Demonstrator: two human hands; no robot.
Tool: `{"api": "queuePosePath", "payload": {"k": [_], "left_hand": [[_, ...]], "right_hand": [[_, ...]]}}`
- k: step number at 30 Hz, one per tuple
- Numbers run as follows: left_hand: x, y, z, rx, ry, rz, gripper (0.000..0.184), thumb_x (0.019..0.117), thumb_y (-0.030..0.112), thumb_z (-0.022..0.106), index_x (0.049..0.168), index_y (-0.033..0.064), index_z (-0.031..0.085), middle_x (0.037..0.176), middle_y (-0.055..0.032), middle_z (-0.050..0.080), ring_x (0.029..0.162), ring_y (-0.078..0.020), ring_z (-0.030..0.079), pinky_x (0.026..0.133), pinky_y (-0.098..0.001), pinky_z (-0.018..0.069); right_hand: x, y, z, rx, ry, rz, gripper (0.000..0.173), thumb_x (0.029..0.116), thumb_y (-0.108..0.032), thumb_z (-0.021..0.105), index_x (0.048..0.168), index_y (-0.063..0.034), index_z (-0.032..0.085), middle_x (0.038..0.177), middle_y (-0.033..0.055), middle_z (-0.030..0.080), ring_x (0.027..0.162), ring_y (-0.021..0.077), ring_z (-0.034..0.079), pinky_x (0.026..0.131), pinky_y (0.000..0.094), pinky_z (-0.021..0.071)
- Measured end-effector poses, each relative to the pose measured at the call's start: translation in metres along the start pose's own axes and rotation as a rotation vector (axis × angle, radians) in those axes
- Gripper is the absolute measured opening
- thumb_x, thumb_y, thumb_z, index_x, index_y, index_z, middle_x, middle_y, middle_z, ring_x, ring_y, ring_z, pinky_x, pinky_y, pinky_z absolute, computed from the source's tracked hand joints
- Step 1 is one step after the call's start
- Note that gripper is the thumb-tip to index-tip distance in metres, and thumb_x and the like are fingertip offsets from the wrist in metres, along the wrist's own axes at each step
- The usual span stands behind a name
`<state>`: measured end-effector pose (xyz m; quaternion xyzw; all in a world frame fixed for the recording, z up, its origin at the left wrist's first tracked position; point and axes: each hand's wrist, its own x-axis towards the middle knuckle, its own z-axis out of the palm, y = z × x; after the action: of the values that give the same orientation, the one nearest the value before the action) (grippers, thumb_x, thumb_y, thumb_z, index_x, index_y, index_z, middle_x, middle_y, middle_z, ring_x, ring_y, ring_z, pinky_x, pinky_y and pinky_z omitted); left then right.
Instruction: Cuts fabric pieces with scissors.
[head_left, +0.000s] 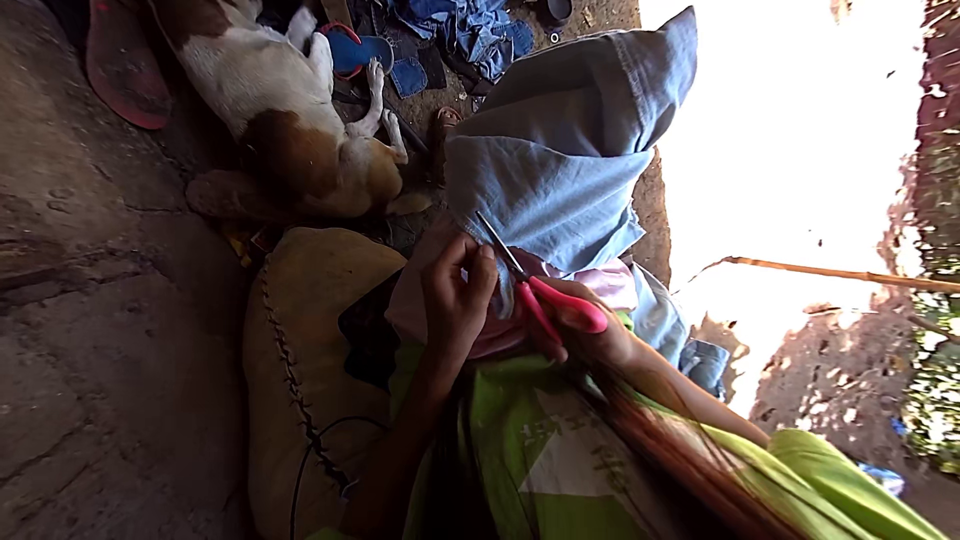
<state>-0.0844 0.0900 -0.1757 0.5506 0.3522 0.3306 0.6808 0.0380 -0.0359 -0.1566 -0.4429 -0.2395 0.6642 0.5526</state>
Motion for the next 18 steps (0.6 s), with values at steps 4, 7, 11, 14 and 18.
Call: {"api": "queuePosePath", "payload": {"k": [4, 7, 11, 14, 18], "left_hand": [[-0.0002, -0.0005, -0.0017, 0.011, 0.021, -0.012, 0.025, 0.0959, 0.004, 0.049, 0.075, 0.017, 0.048, 0.059, 0.013, 0.041, 0.05, 0.0079, 0.039, 0.049, -0.0079, 0.0344], [-0.0007, -0.001, -0.0018, 0.014, 0.017, -0.017, 0.025, 0.0964, 0.005, 0.049, 0.075, 0.0168, 0.048, 0.06, 0.0129, 0.042, 0.051, 0.0076, 0.04, 0.049, -0.0081, 0.0348], [-0.0033, -0.0034, 0.0005, -0.006, 0.001, 0.003, 0.023, 0.0961, 0.004, 0.05, 0.076, 0.0154, 0.049, 0.061, 0.0121, 0.043, 0.052, 0.0074, 0.041, 0.051, -0.0085, 0.037], [-0.0025, -0.0039, 0.0008, -0.018, 0.009, -0.007, 0.025, 0.0957, 0.003, 0.05, 0.075, 0.0162, 0.049, 0.06, 0.0128, 0.043, 0.052, 0.0078, 0.042, 0.05, -0.0085, 0.0375], [-0.0025, -0.0044, 0.0009, -0.027, 0.01, 0.004, 0.024, 0.0951, 0.003, 0.051, 0.075, 0.0167, 0.049, 0.061, 0.0136, 0.044, 0.053, 0.0083, 0.043, 0.051, -0.0087, 0.0385]], "right_hand": [[-0.0013, 0.0026, 0.0039, -0.007, 0.007, -0.049, 0.038, 0.1031, -0.049, 0.052, 0.107, -0.0127, 0.065, 0.075, -0.0165, 0.06, 0.057, -0.0101, 0.051, 0.05, 0.0084, 0.0429], [0.0004, 0.0055, 0.0066, -0.002, -0.008, -0.042, 0.038, 0.1037, -0.048, 0.051, 0.11, -0.0127, 0.063, 0.075, -0.0165, 0.06, 0.06, -0.0087, 0.054, 0.054, 0.01, 0.0458], [0.0024, 0.0047, 0.0069, -0.016, 0.006, -0.034, 0.04, 0.1027, -0.052, 0.05, 0.108, -0.0139, 0.062, 0.073, -0.0161, 0.061, 0.06, -0.0076, 0.056, 0.055, 0.0108, 0.0468], [0.0012, 0.0032, 0.0039, -0.022, 0.017, -0.05, 0.04, 0.1029, -0.05, 0.051, 0.107, -0.0126, 0.064, 0.072, -0.0165, 0.058, 0.056, -0.0091, 0.051, 0.051, 0.0094, 0.0431], [0.0025, 0.0023, 0.0036, 0.022, 0.009, -0.009, 0.04, 0.1016, -0.052, 0.053, 0.108, -0.0141, 0.064, 0.073, -0.0161, 0.06, 0.057, -0.0079, 0.054, 0.052, 0.0102, 0.0457]]}}
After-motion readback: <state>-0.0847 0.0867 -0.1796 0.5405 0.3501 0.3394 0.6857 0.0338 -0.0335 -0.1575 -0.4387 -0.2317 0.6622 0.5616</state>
